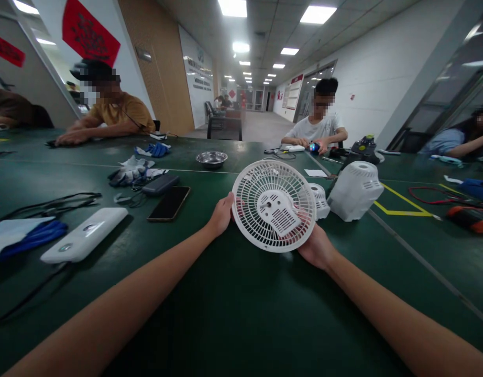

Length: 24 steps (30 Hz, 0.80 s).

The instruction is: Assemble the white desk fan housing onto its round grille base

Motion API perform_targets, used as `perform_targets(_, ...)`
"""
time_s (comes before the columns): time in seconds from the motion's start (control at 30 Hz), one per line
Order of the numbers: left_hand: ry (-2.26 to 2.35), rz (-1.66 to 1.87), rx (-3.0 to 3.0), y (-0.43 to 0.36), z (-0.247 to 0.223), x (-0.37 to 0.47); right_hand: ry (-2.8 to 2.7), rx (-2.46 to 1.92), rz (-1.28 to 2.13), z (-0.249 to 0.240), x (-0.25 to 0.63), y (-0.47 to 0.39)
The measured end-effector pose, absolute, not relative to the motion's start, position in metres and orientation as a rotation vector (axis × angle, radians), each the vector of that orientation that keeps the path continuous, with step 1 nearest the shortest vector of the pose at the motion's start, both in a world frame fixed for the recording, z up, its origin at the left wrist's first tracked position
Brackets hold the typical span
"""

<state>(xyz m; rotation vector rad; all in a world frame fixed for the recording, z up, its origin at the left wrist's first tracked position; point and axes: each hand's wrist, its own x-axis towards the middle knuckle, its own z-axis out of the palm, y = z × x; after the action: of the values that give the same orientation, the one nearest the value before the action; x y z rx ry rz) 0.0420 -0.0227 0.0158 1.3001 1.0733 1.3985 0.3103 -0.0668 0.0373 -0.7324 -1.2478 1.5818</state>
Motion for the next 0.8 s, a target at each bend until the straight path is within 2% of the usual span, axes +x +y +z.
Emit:
perform_targets(0.2, 1.013, 1.348, 1.125, -0.015, 0.017, 0.034, -1.324, -0.761, 1.252, 0.040, 0.312, -0.052)
perform_targets(0.5, 0.851, 1.183, 0.944, -0.029, 0.027, 0.024, -1.933, -0.847, 0.420, 0.037, 0.321, -0.057)
perform_targets(0.6, 0.854, 1.120, 0.893, -0.030, 0.028, 0.026, -2.084, -0.816, 0.319, 0.036, 0.321, -0.053)
perform_targets(0.8, 0.993, 1.299, 0.831, -0.023, 0.022, 0.032, -2.190, -0.802, 0.278, 0.033, 0.320, -0.033)
